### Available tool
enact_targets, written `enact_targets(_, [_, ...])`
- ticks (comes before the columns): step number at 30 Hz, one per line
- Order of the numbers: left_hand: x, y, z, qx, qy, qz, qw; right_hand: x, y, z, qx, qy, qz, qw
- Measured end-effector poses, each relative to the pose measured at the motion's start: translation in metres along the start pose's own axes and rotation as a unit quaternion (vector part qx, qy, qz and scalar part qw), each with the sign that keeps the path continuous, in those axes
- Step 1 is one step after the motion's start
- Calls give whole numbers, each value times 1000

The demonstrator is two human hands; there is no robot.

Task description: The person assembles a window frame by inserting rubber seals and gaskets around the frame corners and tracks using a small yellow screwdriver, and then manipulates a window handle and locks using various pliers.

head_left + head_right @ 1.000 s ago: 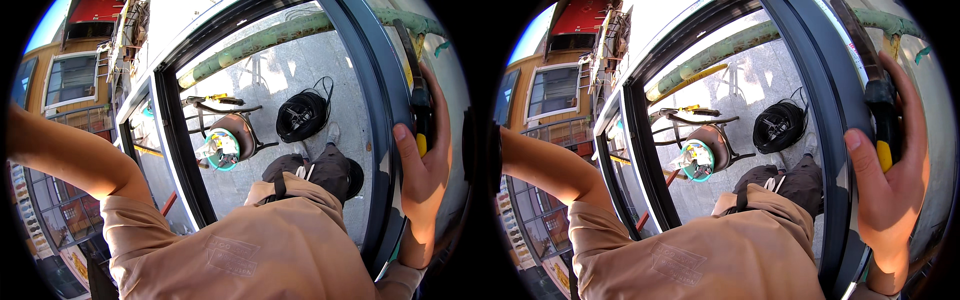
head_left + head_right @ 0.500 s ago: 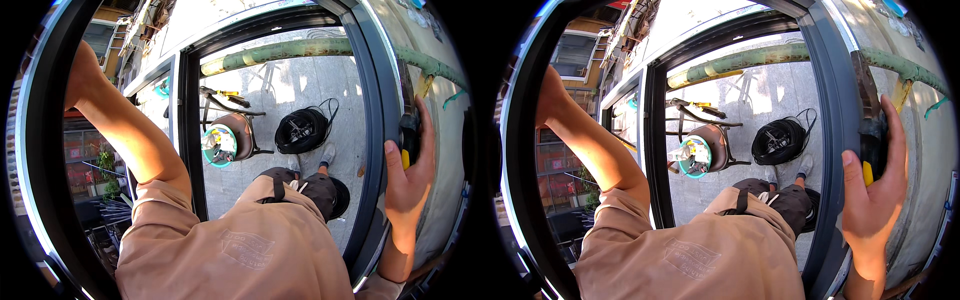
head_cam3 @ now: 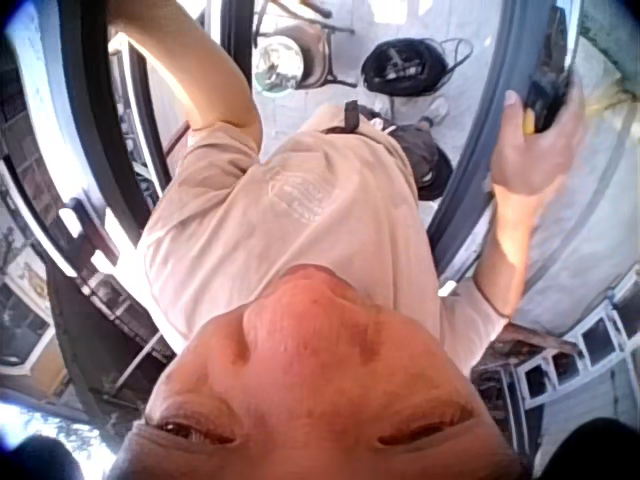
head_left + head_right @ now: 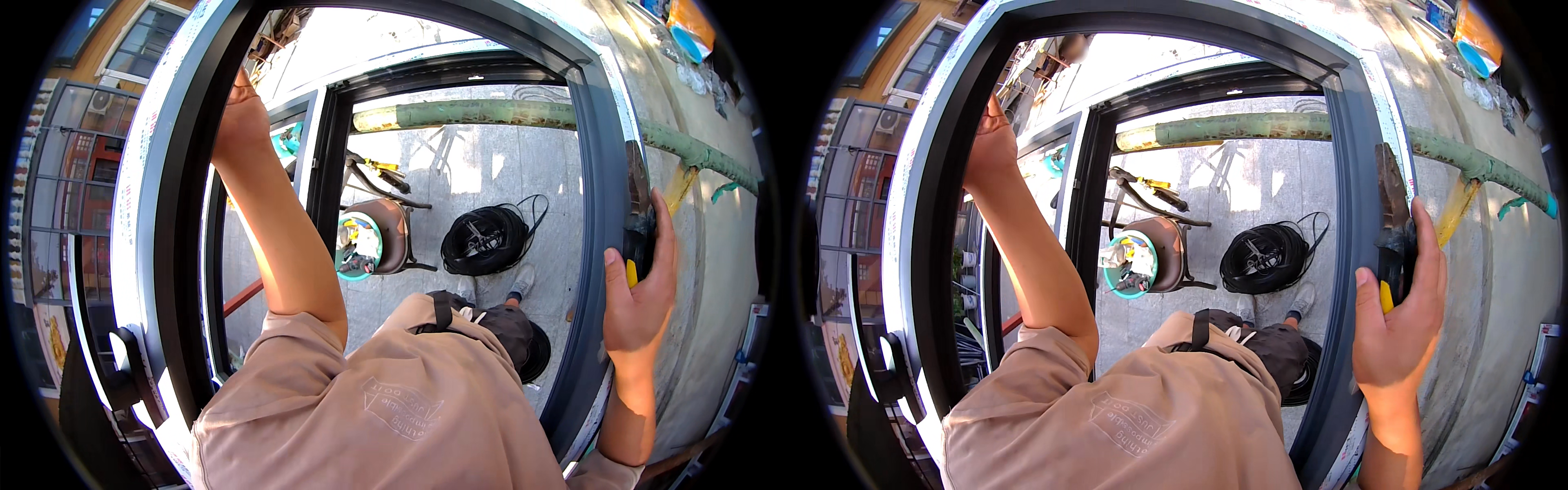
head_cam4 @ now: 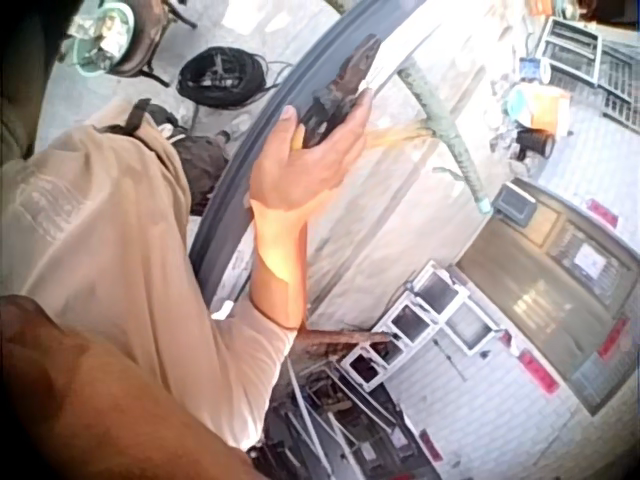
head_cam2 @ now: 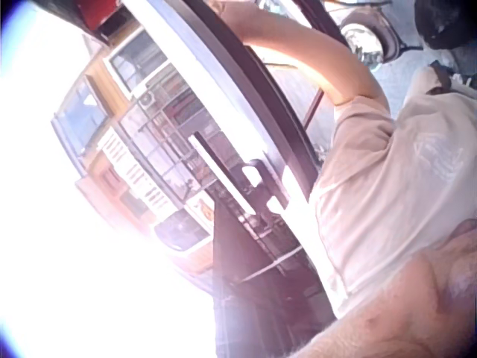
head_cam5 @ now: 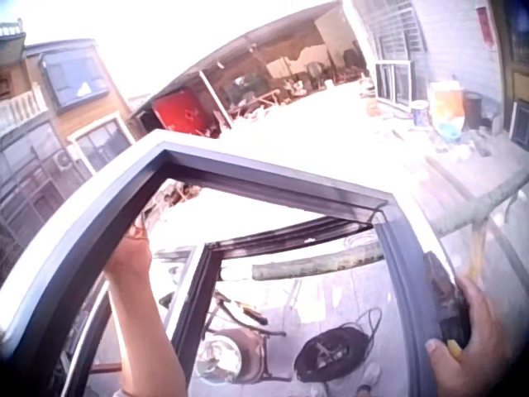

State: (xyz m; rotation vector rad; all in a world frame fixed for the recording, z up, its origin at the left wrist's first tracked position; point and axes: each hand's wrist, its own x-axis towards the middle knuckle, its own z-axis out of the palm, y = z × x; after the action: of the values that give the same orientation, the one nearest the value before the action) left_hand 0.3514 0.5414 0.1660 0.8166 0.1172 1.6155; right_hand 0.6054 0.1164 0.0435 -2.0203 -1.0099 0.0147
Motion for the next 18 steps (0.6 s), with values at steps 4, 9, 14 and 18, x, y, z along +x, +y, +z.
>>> enact_targets(4, [-40, -15, 8, 134, 126, 6, 983, 0, 1, 1, -4, -4, -11, 1000])
enact_targets(9, [-49, -13, -23, 48, 157, -123, 979, -2, -4, 1, -2, -16, -7, 1000])
enact_targets(14, [-62, -13, -59, -42, 135, -229, 963, -5, -7, 1, -23, -29, 6, 999])
enact_targets(18, [-71, -21, -77, -53, 154, -242, 957, -7, -8, 2, -43, -35, 7, 998])
